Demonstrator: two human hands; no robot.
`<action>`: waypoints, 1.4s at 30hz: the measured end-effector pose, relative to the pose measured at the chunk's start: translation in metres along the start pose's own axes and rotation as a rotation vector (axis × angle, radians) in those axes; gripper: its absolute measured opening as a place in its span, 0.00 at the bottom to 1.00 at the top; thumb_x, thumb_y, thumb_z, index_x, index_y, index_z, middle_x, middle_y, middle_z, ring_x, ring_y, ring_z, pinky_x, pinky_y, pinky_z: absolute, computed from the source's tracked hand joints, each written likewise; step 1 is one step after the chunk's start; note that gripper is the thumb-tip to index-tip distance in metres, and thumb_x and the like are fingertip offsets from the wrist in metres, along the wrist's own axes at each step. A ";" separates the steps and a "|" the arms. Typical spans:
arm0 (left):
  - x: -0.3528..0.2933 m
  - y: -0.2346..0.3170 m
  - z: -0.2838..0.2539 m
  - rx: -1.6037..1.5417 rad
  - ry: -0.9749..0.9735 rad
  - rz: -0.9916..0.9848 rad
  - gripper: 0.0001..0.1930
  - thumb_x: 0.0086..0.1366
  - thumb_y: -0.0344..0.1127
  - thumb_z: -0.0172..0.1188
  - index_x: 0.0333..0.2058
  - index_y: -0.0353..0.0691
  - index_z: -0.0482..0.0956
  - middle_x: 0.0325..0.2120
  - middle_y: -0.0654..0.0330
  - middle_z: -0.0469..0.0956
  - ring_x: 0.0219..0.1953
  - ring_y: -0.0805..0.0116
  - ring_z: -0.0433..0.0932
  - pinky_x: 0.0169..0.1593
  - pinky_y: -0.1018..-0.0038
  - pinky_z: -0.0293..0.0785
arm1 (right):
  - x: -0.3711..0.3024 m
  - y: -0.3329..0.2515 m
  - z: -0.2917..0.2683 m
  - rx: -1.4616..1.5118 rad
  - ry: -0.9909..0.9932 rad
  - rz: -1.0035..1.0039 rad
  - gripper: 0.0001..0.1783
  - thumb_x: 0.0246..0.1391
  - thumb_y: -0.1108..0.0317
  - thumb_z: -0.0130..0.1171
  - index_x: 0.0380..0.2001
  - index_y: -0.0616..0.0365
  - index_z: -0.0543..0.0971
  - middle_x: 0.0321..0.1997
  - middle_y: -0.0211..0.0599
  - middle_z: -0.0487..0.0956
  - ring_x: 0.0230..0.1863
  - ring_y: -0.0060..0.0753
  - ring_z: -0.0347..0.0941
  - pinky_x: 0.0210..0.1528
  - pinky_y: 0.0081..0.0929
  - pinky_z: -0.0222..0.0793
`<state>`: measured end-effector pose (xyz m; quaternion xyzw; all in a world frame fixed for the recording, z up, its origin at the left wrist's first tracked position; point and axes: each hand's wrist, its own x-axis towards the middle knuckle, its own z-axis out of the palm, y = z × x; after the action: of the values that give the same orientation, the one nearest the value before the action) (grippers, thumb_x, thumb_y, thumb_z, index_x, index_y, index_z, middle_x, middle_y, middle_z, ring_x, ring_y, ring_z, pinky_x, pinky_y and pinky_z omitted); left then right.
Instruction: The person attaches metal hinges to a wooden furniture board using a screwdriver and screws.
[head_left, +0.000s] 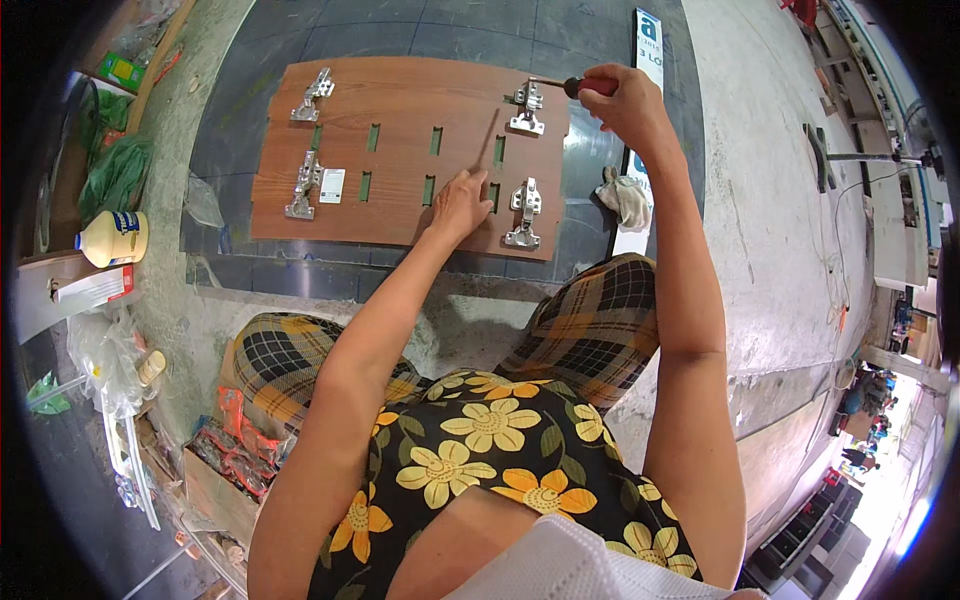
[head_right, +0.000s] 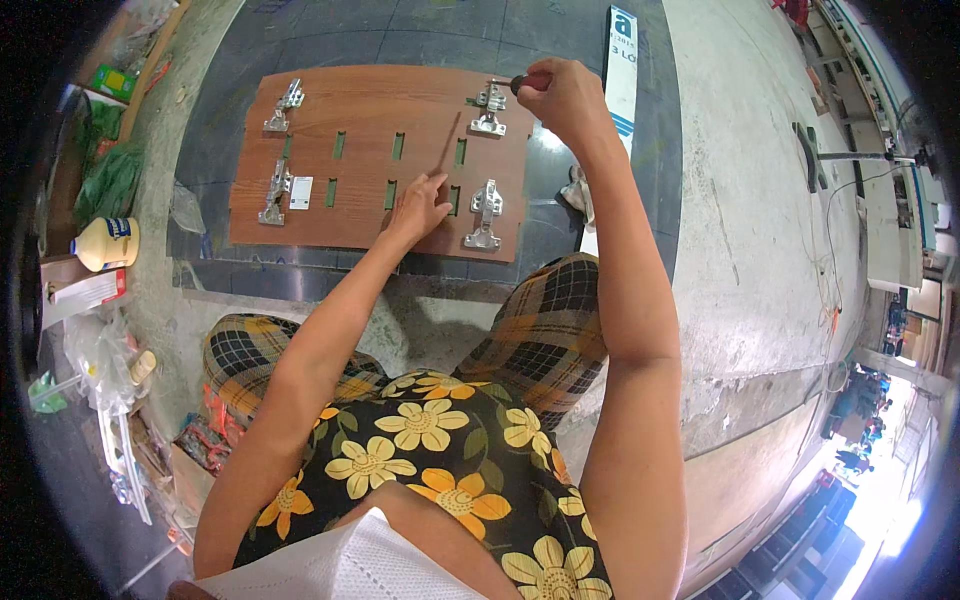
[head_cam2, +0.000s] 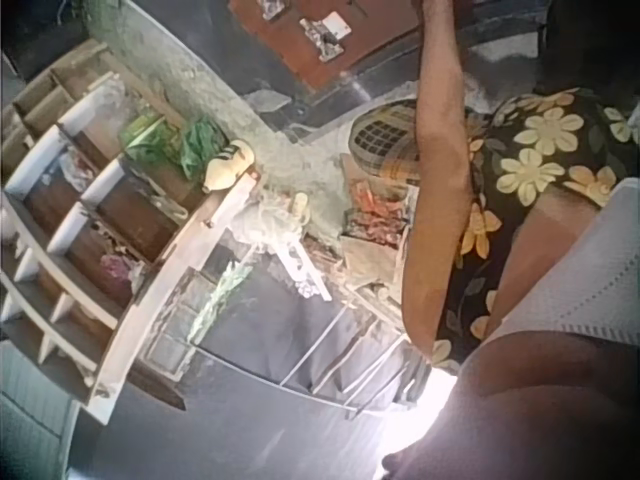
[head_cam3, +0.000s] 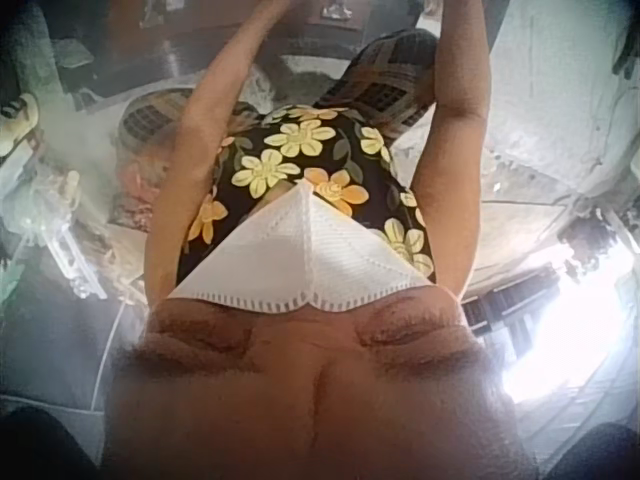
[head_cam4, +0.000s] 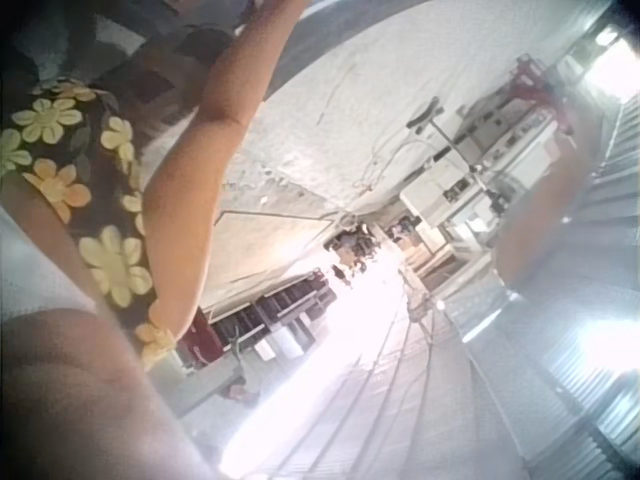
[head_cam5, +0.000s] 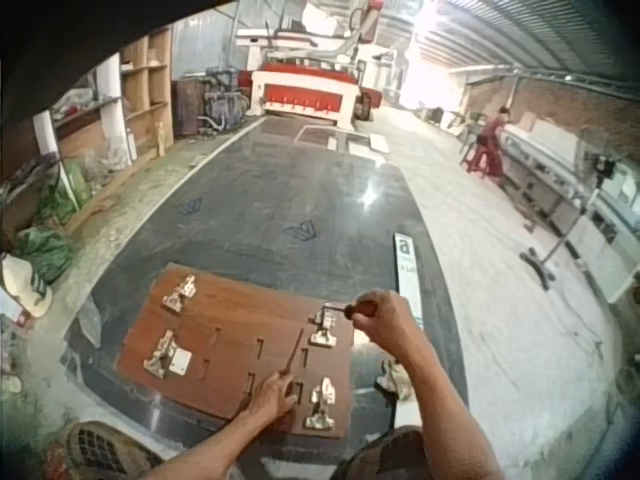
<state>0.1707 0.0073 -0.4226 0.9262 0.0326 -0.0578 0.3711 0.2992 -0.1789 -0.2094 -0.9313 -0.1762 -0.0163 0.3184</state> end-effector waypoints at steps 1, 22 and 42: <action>0.000 -0.001 0.000 0.003 0.000 0.002 0.26 0.53 0.36 0.69 0.51 0.41 0.75 0.44 0.46 0.76 0.49 0.46 0.76 0.52 0.57 0.73 | 0.000 -0.004 -0.004 0.047 -0.049 0.094 0.18 0.46 0.67 0.64 0.40 0.67 0.82 0.33 0.46 0.84 0.27 0.33 0.81 0.33 0.27 0.77; 0.005 -0.008 0.012 0.033 0.087 0.046 0.30 0.53 0.35 0.69 0.56 0.43 0.72 0.45 0.50 0.76 0.49 0.47 0.76 0.51 0.57 0.73 | 0.017 0.012 0.021 -0.050 0.092 0.038 0.16 0.42 0.59 0.67 0.29 0.62 0.83 0.27 0.51 0.82 0.31 0.49 0.81 0.37 0.36 0.76; 0.002 0.002 0.002 0.046 0.026 0.009 0.30 0.54 0.34 0.68 0.56 0.43 0.73 0.42 0.50 0.76 0.47 0.48 0.77 0.49 0.58 0.74 | 0.018 0.025 0.017 -0.098 0.030 0.106 0.16 0.42 0.59 0.65 0.28 0.62 0.83 0.27 0.52 0.82 0.31 0.51 0.81 0.37 0.37 0.76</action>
<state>0.1727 0.0045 -0.4227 0.9354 0.0319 -0.0450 0.3493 0.3230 -0.1809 -0.2353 -0.9534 -0.1207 -0.0221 0.2757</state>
